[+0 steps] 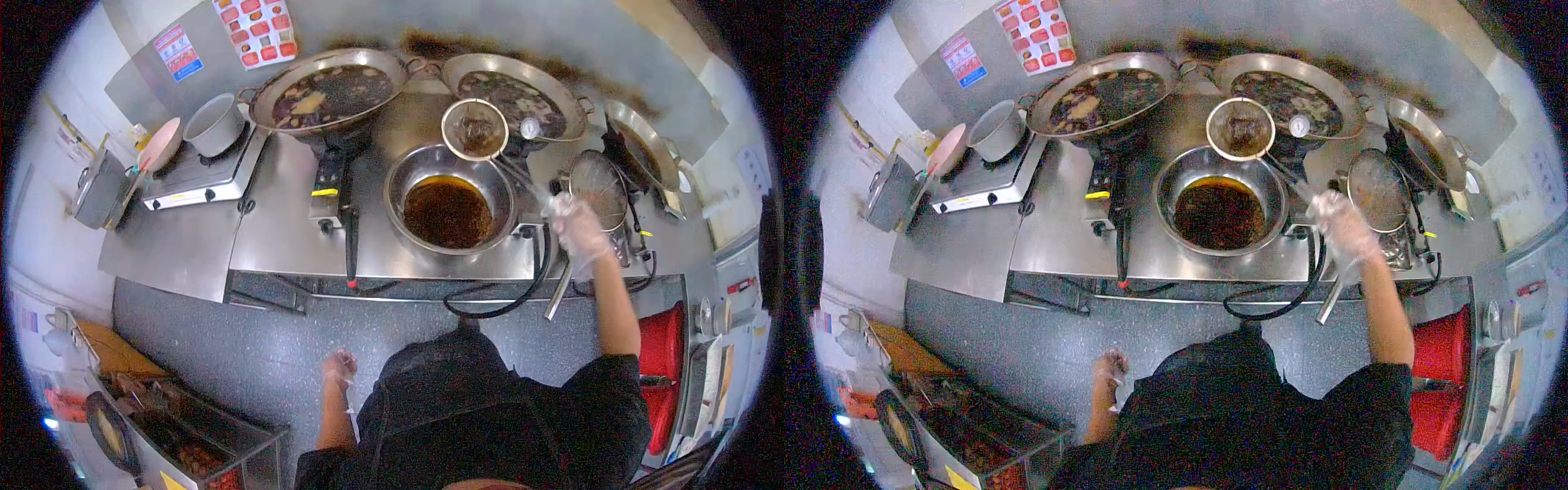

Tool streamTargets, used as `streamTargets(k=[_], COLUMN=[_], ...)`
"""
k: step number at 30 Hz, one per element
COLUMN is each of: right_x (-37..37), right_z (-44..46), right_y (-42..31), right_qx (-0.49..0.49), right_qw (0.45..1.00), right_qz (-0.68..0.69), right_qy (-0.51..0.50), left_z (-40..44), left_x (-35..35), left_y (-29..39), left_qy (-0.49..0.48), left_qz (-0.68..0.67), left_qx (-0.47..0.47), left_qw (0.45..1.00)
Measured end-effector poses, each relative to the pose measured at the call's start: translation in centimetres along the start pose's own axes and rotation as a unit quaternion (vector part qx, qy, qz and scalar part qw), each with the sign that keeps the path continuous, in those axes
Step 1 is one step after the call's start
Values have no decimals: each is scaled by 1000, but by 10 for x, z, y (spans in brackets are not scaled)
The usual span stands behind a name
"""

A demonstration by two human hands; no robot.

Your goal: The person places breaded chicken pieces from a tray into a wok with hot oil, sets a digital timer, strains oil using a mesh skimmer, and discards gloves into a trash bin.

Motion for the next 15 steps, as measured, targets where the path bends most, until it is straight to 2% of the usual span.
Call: streamTargets(k=[1, 2, 4, 5, 7, 8, 10, 13, 14, 15], right_x=[-13, -30, -61, -74, -83, -87, -86, -85, -85, -86], right_z=[-4, -8, -17, -36, -57, -66, -79, -78, -77, -77], right_y=[24, 57, 134, 133, 132, 125, 122, 138, 146, 154], right_qx=[81, 179, 176, 62, 172, 169, -40, -49, -6, -8], right_qw=[979, 900, 802, 784, 831, 834, 928, 922, 916, 916], right_qz=[-186, -395, -570, -618, -518, -516, -366, -380, -392, -392], right_qy=[30, 46, 17, 8, 105, 104, 55, 53, 88, 88], left_z=[2, 0, -4, -5, -7, -5, -2, -6, -8, -11], left_x=[2, 3, 0, 0, -2, -2, -5, -13, -19, -23], left_y=[-2, -2, -1, 0, 0, 0, 2, 6, 9, 11], left_qy=[-3, 3, -24, -21, -6, -3, 10, -5, -5, -12], left_qz=[2, 2, -6, -4, 39, 43, 20, 46, 47, 51], left_qx=[4, 7, 10, 10, 19, 19, 24, 32, 31, 20], left_qw=[1000, 1000, 1000, 1000, 999, 999, 999, 998, 998, 998])
Point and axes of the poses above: each hand's wrist, its own z-axis towards the middle knuckle, its own x-axis out of the back of the hand, y = z × x, the point moved 3 cm from there along z, towards the middle knuckle, and after that the axes turned 2 degrees about -y, right-handed, at the moved point
